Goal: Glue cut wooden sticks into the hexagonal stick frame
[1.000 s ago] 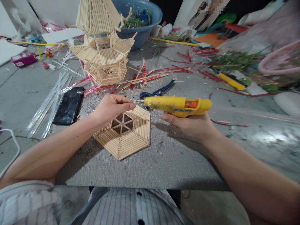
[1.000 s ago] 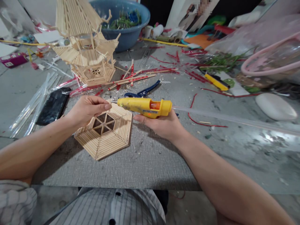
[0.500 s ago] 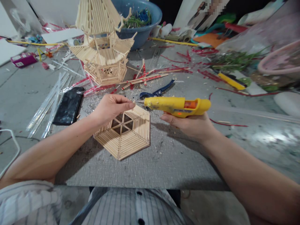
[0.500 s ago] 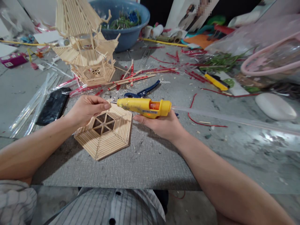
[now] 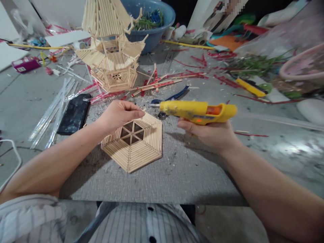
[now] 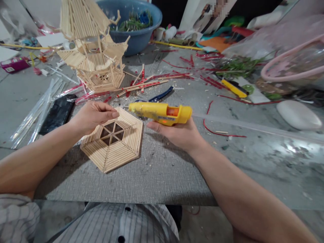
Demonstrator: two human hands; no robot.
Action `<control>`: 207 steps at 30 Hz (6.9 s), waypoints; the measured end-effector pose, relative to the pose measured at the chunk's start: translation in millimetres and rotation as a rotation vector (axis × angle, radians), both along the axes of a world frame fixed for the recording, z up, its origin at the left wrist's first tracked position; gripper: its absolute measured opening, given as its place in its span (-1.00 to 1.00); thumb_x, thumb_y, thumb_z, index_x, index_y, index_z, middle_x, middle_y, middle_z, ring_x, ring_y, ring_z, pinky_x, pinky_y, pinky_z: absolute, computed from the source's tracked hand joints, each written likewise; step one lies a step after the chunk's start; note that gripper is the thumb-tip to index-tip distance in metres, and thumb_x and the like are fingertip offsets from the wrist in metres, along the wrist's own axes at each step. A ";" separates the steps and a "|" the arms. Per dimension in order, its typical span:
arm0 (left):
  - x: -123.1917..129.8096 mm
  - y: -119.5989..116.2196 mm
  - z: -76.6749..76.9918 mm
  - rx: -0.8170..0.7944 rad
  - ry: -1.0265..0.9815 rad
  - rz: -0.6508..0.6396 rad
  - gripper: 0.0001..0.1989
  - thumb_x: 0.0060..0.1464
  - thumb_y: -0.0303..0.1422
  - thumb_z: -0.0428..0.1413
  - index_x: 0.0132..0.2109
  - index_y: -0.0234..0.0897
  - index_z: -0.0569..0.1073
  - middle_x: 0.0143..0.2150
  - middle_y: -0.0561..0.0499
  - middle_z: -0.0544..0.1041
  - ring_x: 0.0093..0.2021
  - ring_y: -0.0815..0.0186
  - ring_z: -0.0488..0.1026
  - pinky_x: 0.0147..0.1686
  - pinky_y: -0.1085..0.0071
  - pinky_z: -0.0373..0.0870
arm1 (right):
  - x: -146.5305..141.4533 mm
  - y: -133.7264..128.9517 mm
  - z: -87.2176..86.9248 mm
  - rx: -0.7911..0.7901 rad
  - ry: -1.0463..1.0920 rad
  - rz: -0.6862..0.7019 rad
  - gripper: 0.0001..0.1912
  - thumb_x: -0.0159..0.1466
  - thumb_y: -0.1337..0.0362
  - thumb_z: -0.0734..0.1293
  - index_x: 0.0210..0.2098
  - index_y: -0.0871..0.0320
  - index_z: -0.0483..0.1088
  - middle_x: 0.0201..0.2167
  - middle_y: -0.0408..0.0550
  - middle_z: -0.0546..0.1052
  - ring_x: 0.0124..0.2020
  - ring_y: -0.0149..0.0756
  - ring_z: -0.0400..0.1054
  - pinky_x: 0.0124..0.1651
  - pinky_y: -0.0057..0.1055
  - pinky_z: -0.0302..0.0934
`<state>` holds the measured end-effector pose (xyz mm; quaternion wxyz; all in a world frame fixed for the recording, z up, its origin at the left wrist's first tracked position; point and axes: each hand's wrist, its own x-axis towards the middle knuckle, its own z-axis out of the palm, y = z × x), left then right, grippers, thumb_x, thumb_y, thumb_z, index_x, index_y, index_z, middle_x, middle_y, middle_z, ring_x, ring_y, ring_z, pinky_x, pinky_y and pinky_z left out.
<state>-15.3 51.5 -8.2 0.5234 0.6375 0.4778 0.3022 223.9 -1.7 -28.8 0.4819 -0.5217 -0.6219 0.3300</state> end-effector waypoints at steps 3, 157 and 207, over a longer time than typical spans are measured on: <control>-3.3 1.4 7.3 -0.026 0.185 -0.173 -0.85 -0.17 -0.29 0.23 -0.46 -0.29 0.57 -0.55 0.07 0.51 -0.55 0.48 0.33 -0.49 0.52 0.23 | 9.3 6.7 3.1 -0.015 0.101 -0.146 -0.75 -0.08 0.13 0.49 -0.57 0.12 0.40 -0.65 -0.20 0.40 -0.68 -0.48 0.21 -0.64 -0.46 0.18; 2.2 -0.5 12.2 0.147 0.900 -0.704 -0.85 -0.05 -0.32 0.16 -0.35 -0.21 0.62 -0.37 0.09 0.61 -0.40 0.45 0.40 -0.34 0.52 0.17 | 24.8 26.3 -10.9 0.098 0.092 -0.300 -0.53 -0.24 0.01 0.56 -0.59 0.17 0.32 -0.67 -0.23 0.35 -0.76 -0.50 0.18 -0.81 -0.50 0.03; 2.8 -1.3 13.5 0.171 0.943 -0.720 -0.85 -0.02 -0.30 0.15 -0.34 -0.21 0.61 -0.37 0.11 0.61 -0.37 0.45 0.42 -0.29 0.53 0.17 | 20.0 24.5 -7.3 0.073 0.113 -0.299 -0.52 -0.27 0.00 0.56 -0.59 0.16 0.30 -0.67 -0.24 0.35 -0.77 -0.52 0.16 -0.81 -0.50 0.01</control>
